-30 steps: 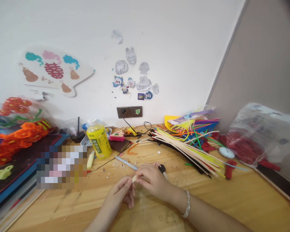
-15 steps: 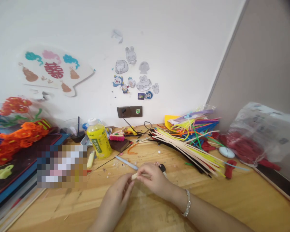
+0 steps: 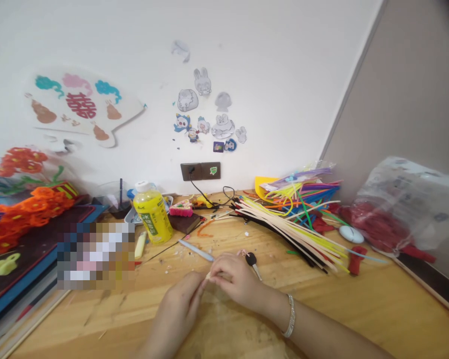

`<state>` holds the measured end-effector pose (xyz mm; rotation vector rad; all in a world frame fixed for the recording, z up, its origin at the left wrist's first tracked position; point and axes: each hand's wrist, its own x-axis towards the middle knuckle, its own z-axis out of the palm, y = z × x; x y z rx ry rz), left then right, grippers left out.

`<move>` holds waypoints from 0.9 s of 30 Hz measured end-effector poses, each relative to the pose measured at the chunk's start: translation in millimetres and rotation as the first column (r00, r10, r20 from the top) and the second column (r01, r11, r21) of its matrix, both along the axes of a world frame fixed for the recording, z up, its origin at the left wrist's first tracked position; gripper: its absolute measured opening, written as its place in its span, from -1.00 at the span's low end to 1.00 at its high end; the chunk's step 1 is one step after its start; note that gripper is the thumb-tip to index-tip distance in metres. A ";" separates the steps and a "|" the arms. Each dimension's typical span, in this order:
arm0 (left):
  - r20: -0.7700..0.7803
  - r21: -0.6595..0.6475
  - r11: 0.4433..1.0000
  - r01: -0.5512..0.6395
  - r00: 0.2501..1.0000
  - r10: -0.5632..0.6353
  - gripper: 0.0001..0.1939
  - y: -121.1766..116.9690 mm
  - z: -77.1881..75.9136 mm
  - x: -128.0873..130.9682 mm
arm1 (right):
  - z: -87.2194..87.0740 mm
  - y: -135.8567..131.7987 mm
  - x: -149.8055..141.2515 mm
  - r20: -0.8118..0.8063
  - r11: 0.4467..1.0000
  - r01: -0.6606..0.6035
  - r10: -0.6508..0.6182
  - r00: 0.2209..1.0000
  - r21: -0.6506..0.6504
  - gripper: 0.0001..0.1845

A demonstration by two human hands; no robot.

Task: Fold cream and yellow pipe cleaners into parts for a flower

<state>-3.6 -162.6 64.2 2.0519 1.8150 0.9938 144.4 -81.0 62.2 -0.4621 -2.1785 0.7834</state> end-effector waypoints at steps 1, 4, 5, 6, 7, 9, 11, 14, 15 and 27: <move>-0.017 -0.004 1.000 0.006 1.000 -0.006 -0.77 -0.2 0.8 -0.3 | 0.7 -0.5 0.7 0.016 1.000 0.001 -0.001 1.000 0.000 -0.88; -0.096 -0.005 1.000 0.023 0.995 -0.023 -0.77 -1.2 4.3 -1.3 | 3.6 -1.0 3.3 0.084 1.000 -0.004 0.002 0.996 0.026 -0.84; -0.127 -0.002 0.999 0.032 0.991 -0.032 -0.78 -1.6 5.4 -1.5 | 4.5 -0.6 4.1 0.104 0.998 -0.019 0.014 0.995 0.051 -0.80; -0.158 0.002 0.999 0.042 0.987 -0.041 -0.79 -1.9 6.4 -1.8 | 5.3 0.2 5.0 0.119 0.996 -0.038 0.028 0.992 0.084 -0.78; -0.191 0.005 0.999 0.050 0.980 -0.048 -0.79 -2.2 7.1 -1.9 | 6.1 1.3 5.7 0.132 0.991 -0.057 0.041 0.990 0.118 -0.80; -0.266 0.001 0.998 0.060 0.962 -0.057 -0.77 -2.7 7.7 -2.1 | 7.4 4.1 6.9 0.155 0.981 -0.083 0.056 0.986 0.175 -0.83; -0.337 -0.004 0.998 0.059 0.940 -0.057 -0.75 -3.3 7.6 -1.9 | 8.2 7.2 7.7 0.164 0.974 -0.097 0.063 0.984 0.206 -0.78; -0.372 -0.004 0.997 0.079 0.925 -0.075 -0.74 -4.6 7.4 -1.0 | 8.0 11.9 8.3 0.167 0.962 -0.157 0.121 0.979 0.222 -0.68; -0.359 -0.005 0.996 0.094 0.929 -0.090 -0.74 -5.2 7.5 -0.7 | 7.6 13.6 8.4 0.166 0.959 -0.183 0.149 0.975 0.217 -0.65; 0.033 0.024 0.993 0.116 0.993 -0.117 -0.72 -5.7 16.0 2.2 | 12.4 23.4 15.2 0.046 0.911 -0.296 0.321 0.946 -0.288 -0.55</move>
